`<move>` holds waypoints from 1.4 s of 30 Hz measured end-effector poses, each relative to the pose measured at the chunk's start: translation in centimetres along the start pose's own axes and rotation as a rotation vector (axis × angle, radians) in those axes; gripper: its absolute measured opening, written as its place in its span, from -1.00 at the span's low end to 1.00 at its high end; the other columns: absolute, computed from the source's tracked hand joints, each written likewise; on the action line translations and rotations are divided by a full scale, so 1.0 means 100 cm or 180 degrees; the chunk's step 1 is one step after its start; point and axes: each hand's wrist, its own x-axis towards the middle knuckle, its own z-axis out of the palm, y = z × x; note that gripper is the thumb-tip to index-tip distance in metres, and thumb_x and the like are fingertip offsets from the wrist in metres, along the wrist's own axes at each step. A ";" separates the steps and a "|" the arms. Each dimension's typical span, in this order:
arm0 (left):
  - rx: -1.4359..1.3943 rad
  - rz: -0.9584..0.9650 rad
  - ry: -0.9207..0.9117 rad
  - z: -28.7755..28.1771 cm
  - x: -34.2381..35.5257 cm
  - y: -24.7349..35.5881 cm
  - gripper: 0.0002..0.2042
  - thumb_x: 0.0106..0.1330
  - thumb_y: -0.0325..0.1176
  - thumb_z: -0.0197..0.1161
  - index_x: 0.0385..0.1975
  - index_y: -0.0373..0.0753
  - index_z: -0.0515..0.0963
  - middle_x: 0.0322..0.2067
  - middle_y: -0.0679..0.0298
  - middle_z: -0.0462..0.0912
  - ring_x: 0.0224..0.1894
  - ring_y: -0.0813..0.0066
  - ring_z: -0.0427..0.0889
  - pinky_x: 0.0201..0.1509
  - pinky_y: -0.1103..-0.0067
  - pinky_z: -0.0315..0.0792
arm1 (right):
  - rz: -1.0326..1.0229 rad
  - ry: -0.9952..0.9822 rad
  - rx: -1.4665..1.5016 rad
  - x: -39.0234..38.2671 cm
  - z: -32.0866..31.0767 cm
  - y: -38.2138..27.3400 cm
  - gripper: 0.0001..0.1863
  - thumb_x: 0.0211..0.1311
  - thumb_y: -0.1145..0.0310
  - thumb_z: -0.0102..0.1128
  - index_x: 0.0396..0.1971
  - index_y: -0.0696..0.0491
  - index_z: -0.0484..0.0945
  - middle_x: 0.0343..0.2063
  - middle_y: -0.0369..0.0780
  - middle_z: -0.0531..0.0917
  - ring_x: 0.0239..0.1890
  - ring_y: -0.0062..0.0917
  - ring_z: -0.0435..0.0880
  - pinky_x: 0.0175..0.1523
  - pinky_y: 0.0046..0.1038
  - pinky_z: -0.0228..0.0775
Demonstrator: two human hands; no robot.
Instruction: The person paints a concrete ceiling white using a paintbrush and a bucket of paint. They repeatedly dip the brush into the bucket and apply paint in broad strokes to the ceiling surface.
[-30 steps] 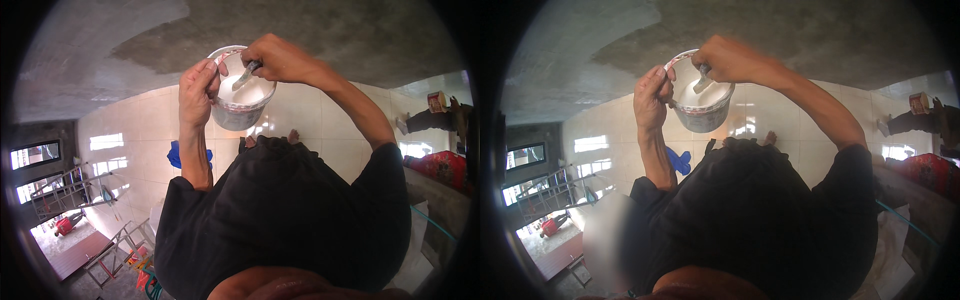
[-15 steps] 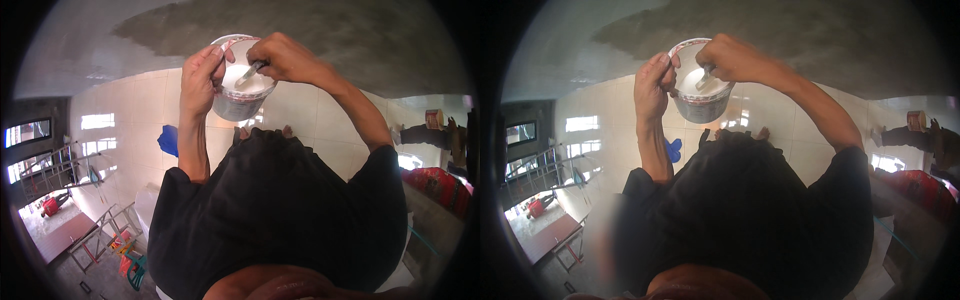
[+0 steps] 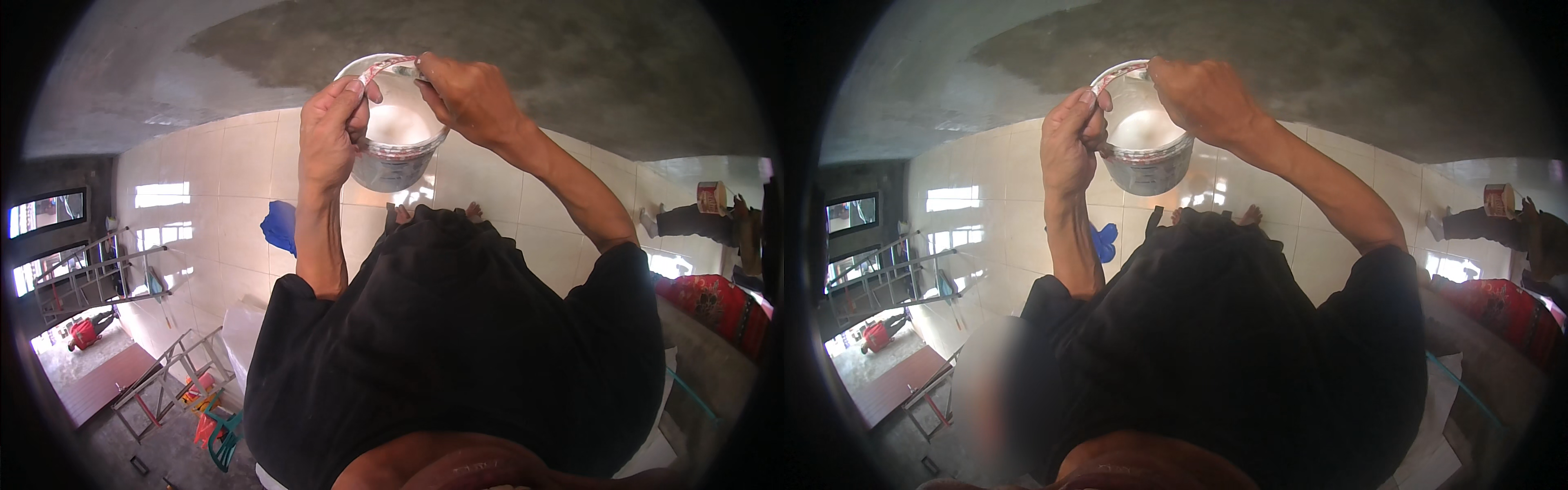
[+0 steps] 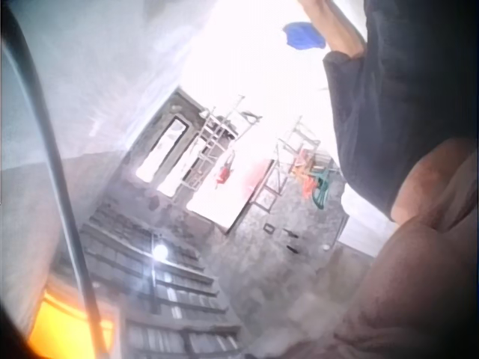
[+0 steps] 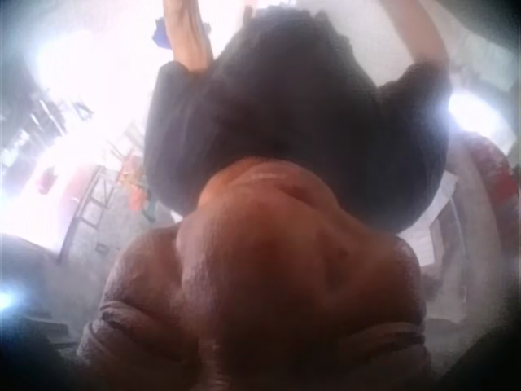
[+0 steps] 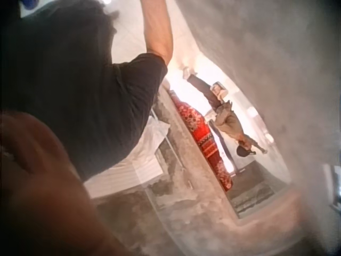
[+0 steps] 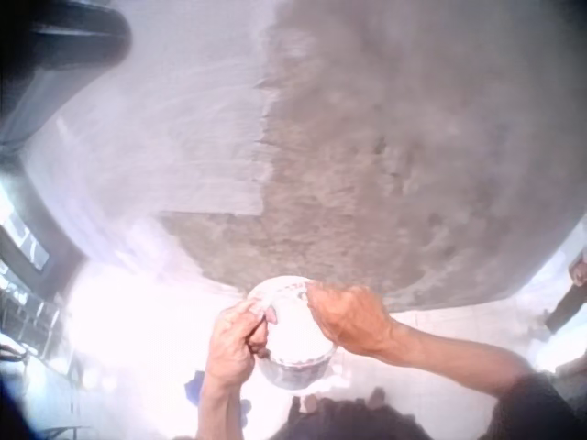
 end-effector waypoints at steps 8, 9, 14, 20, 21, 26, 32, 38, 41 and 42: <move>-0.0151 0.0197 0.0061 -0.001 0.007 -0.002 -0.72 0.46 -0.27 -0.07 -0.38 -0.30 0.51 -0.75 0.58 0.15 -0.73 0.82 -0.01 -0.69 0.74 -0.11 | 0.0957 -0.0187 0.1006 0.012 -0.029 -0.002 -0.80 -0.07 0.44 0.39 -0.45 0.19 0.59 -0.63 -0.14 0.65 -0.60 -0.48 0.66 -0.49 -0.53 0.42; -0.0173 0.0210 0.0053 -0.001 0.008 -0.002 -0.72 0.45 -0.28 -0.07 -0.38 -0.30 0.51 -0.75 0.58 0.15 -0.73 0.82 -0.01 -0.69 0.74 -0.11 | 0.1193 -0.0351 0.1420 0.012 -0.026 -0.002 -0.81 -0.07 0.44 0.39 -0.45 0.20 0.60 -0.63 -0.16 0.65 -0.60 -0.52 0.65 -0.50 -0.55 0.41; -0.0206 0.0217 0.0038 -0.002 0.011 -0.004 -0.75 0.45 -0.28 -0.05 -0.35 -0.31 0.49 -0.73 0.57 0.14 -0.70 0.79 0.01 -0.64 0.71 -0.10 | 0.1663 -0.1038 0.2742 0.019 -0.015 0.003 -0.79 -0.02 0.43 0.41 -0.40 0.22 0.64 -0.59 -0.23 0.68 -0.57 -0.65 0.63 -0.50 -0.62 0.37; -0.0300 0.0236 0.0119 -0.001 0.010 -0.008 -0.73 0.45 -0.29 -0.06 -0.39 -0.30 0.51 -0.75 0.57 0.16 -0.73 0.82 0.00 -0.68 0.73 -0.11 | 0.1599 -0.0590 0.2871 0.007 -0.002 0.008 -0.78 0.03 0.46 0.42 -0.31 0.20 0.66 -0.53 -0.23 0.69 -0.58 -0.66 0.60 -0.49 -0.62 0.37; -0.0291 0.0241 0.0126 -0.001 0.010 -0.008 -0.73 0.45 -0.29 -0.06 -0.39 -0.30 0.51 -0.75 0.57 0.16 -0.73 0.82 0.00 -0.68 0.73 -0.11 | 0.1262 -0.0386 0.2652 0.004 0.002 0.010 -0.78 0.01 0.42 0.41 -0.32 0.17 0.67 -0.56 -0.21 0.68 -0.58 -0.61 0.61 -0.49 -0.58 0.37; -0.0234 0.0235 0.0147 0.001 0.009 -0.007 -0.73 0.45 -0.29 -0.07 -0.39 -0.31 0.51 -0.75 0.57 0.15 -0.72 0.82 0.00 -0.67 0.73 -0.11 | 0.0121 0.0026 0.1500 0.005 0.009 0.014 -0.77 0.03 0.47 0.40 -0.29 0.20 0.64 -0.49 -0.18 0.69 -0.56 -0.55 0.62 -0.47 -0.56 0.43; 0.0056 0.0174 0.0223 -0.001 0.002 -0.004 -0.73 0.44 -0.26 -0.05 -0.38 -0.31 0.49 -0.74 0.58 0.14 -0.72 0.79 0.01 -0.66 0.71 -0.09 | -0.0457 0.0464 0.0554 0.006 0.017 0.021 -0.76 -0.03 0.45 0.42 -0.32 0.15 0.63 -0.43 -0.15 0.71 -0.54 -0.40 0.67 -0.49 -0.45 0.47; -0.0082 0.0430 0.0292 0.000 0.008 -0.010 -0.74 0.44 -0.26 -0.03 -0.37 -0.29 0.50 -0.74 0.58 0.13 -0.71 0.80 0.00 -0.66 0.72 -0.11 | -0.0109 0.0732 0.0767 0.002 -0.012 0.009 -0.79 0.00 0.43 0.40 -0.32 0.13 0.66 -0.48 -0.15 0.71 -0.56 -0.48 0.67 -0.45 -0.52 0.48; -0.0193 0.0402 0.0275 0.001 0.008 -0.008 -0.75 0.44 -0.27 -0.03 -0.37 -0.28 0.51 -0.74 0.58 0.13 -0.71 0.80 0.00 -0.66 0.71 -0.11 | 0.0914 0.0282 0.1615 0.003 -0.024 0.003 -0.80 0.02 0.42 0.40 -0.34 0.18 0.66 -0.49 -0.17 0.73 -0.57 -0.59 0.65 -0.43 -0.58 0.45; -0.0198 0.0402 0.0271 0.000 0.007 -0.007 -0.75 0.44 -0.27 -0.03 -0.38 -0.28 0.51 -0.74 0.58 0.13 -0.71 0.80 0.00 -0.66 0.71 -0.12 | 0.1189 0.0127 0.1887 0.004 -0.023 0.002 -0.80 0.02 0.43 0.40 -0.35 0.19 0.66 -0.50 -0.18 0.72 -0.57 -0.62 0.64 -0.43 -0.59 0.44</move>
